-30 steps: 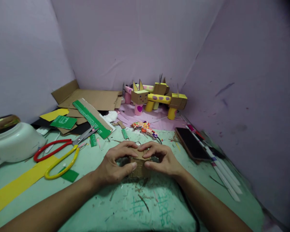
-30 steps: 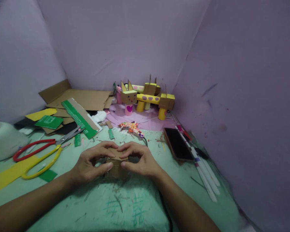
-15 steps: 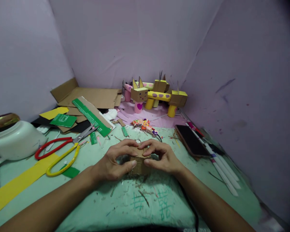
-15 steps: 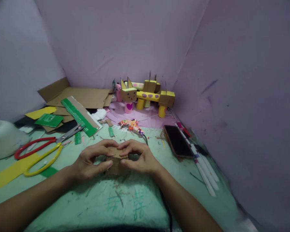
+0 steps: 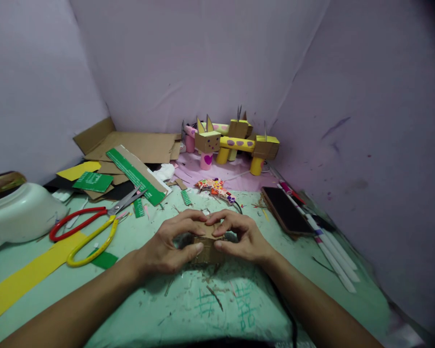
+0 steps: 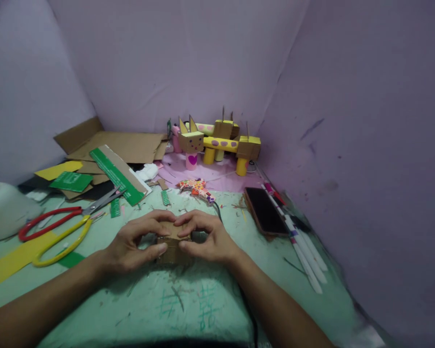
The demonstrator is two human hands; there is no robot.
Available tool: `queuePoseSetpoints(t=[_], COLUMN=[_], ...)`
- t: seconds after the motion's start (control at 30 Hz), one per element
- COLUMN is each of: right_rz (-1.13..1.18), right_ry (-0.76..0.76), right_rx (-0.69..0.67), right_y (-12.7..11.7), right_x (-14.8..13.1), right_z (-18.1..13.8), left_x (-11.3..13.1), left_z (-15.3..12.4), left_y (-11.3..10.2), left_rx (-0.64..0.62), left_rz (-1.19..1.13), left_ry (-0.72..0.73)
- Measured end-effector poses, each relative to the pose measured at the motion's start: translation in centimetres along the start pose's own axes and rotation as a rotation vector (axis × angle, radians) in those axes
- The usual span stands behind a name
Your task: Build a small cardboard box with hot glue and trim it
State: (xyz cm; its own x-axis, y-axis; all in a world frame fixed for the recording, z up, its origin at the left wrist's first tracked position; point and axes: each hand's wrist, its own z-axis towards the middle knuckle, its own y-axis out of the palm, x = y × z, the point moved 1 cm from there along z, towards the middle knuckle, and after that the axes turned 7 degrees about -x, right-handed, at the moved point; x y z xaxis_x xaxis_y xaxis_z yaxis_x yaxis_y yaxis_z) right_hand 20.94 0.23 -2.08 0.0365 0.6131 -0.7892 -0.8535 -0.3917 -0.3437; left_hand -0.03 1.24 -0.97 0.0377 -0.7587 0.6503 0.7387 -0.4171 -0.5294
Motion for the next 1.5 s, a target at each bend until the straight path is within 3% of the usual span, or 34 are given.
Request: queuePoseSetpoints(t=[1.1, 1.23, 1.3, 1.37, 1.43, 1.5], right_rz=[0.037, 0.046, 0.027, -0.031, -0.063, -0.179], right_ry=[0.062, 0.076, 0.099, 0.134, 0.148, 0.005], right_rx=[0.017, 0.027, -0.079, -0.093, 0.154, 0.593], right_y=[0.2, 0.2, -1.6, -5.1, -10.1, -15.0], right_x=[0.3, 0.0, -0.7, -2.1, -4.2, -6.3], right_z=[0.1, 0.4, 0.4, 0.0, -0.7, -1.8], left_x=[-0.1, -0.7, -1.3, -1.9, -2.3, -2.5], left_z=[0.0, -0.7, -1.1, -1.4, -1.7, -2.0], left_y=[0.2, 0.5, 0.6, 0.7, 0.8, 1.0], left_rx=[0.032, 0.07, 0.109, 0.113, 0.139, 0.19], left_rz=[-0.034, -0.014, 0.019, 0.066, 0.095, 0.099], left_ry=[-0.099, -0.188, -0.197, -0.186, -0.191, -0.213])
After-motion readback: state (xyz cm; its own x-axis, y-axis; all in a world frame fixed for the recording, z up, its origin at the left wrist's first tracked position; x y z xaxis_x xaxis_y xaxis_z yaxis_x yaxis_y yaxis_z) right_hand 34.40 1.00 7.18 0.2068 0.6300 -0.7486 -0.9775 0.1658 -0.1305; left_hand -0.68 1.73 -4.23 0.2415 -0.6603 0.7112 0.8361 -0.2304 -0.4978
